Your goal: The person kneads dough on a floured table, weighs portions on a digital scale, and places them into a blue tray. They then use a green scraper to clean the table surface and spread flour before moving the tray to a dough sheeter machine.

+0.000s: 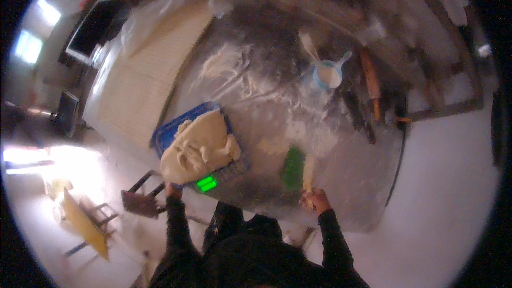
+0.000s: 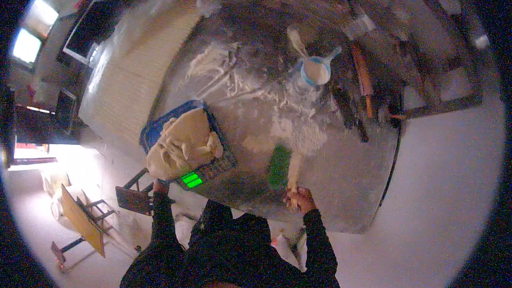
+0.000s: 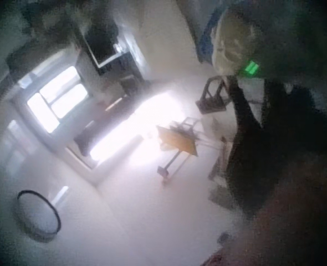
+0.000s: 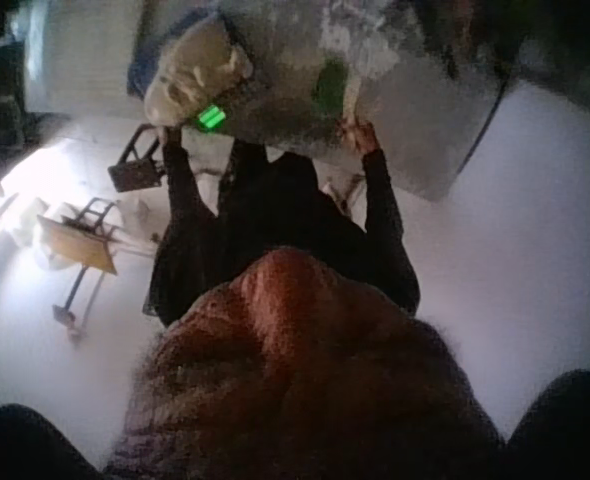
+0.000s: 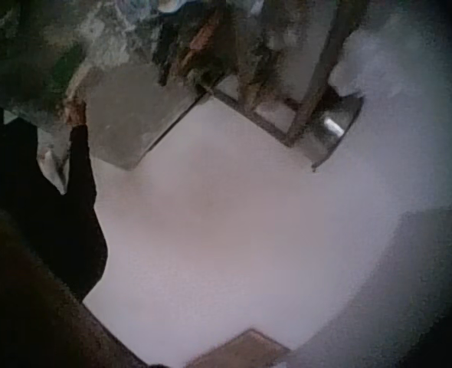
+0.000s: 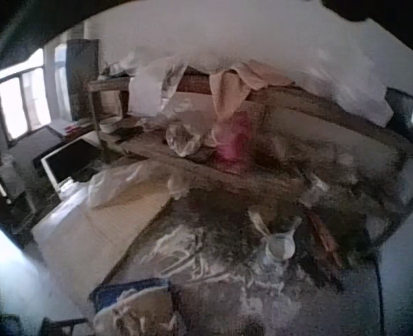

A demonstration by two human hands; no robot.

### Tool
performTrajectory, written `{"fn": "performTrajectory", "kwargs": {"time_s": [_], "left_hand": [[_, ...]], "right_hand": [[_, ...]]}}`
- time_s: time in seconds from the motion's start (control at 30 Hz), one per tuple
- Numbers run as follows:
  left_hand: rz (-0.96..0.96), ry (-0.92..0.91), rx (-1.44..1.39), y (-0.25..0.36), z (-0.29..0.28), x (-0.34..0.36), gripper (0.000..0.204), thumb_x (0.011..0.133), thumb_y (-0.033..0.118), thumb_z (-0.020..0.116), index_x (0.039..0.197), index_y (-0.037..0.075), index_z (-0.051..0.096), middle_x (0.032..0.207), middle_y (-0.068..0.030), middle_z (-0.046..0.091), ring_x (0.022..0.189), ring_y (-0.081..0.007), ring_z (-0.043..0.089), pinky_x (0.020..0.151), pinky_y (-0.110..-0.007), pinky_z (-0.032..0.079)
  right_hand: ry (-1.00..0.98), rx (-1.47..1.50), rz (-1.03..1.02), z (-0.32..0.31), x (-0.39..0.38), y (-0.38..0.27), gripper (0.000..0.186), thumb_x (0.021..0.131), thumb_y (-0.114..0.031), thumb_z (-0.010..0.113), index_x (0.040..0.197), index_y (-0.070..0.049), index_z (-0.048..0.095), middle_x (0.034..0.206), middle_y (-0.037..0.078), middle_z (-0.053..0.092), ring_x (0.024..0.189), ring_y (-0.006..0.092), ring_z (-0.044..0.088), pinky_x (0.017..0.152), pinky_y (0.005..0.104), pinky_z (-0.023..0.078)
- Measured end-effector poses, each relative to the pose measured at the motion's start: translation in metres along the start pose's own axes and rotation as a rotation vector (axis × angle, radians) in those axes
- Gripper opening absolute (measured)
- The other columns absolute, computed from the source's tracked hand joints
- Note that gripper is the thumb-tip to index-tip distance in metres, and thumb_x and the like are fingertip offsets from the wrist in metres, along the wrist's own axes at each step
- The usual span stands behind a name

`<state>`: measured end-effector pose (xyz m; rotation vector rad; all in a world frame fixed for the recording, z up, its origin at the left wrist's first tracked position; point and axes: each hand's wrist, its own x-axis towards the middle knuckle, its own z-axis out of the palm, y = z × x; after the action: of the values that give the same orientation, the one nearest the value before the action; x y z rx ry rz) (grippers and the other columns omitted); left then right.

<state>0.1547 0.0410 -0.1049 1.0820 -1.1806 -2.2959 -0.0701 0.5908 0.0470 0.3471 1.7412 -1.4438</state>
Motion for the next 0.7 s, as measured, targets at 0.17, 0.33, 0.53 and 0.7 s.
{"fn": "performTrajectory", "kwargs": {"time_s": [0.17, 0.33, 0.53, 0.7], "left_hand": [[-0.001, 0.035, -0.014, 0.014, 0.019, -0.016, 0.049, 0.093, 0.031, 0.041, 0.134, 0.006, 0.03, 0.135, -0.0121, 0.038, 0.12, -0.0275, 0.041, 0.097, -0.043, 0.039], [0.056, -0.078, 0.055, 0.014, 0.032, -0.003, 0.049, 0.095, 0.031, 0.035, 0.136, 0.007, 0.026, 0.136, -0.012, 0.036, 0.12, -0.0286, 0.042, 0.097, -0.043, 0.04], [-0.092, 0.026, -0.231, 0.007, 0.031, -0.007, 0.049, 0.092, 0.031, 0.045, 0.132, 0.005, 0.034, 0.13, -0.0112, 0.044, 0.114, -0.0261, 0.047, 0.094, -0.042, 0.042], [-0.08, 0.008, -0.323, -0.01, 0.033, 0.008, 0.05, 0.093, 0.033, 0.043, 0.133, 0.006, 0.033, 0.132, -0.0108, 0.042, 0.116, -0.0265, 0.046, 0.095, -0.043, 0.042]], "right_hand": [[-0.187, -0.611, -0.18, -0.005, 0.057, -0.036, 0.02, 0.078, -0.016, 0.06, 0.09, 0.0, 0.06, 0.075, 0.012, 0.063, 0.066, 0.0253, 0.062, 0.059, 0.0385, 0.05], [0.048, -1.337, -0.724, -0.017, 0.208, -0.052, 0.022, 0.078, -0.024, 0.055, 0.086, -0.003, 0.061, 0.073, 0.018, 0.06, 0.067, 0.0379, 0.057, 0.061, 0.0466, 0.046], [0.036, -1.06, -0.841, 0.069, 0.248, -0.17, 0.022, 0.075, -0.023, 0.056, 0.081, -0.002, 0.061, 0.072, 0.018, 0.06, 0.068, 0.0378, 0.058, 0.063, 0.0458, 0.047], [0.08, -1.272, -0.786, 0.096, 0.293, -0.149, 0.02, 0.073, -0.022, 0.059, 0.074, -0.002, 0.06, 0.067, 0.019, 0.059, 0.063, 0.0374, 0.058, 0.06, 0.046, 0.047]]}}
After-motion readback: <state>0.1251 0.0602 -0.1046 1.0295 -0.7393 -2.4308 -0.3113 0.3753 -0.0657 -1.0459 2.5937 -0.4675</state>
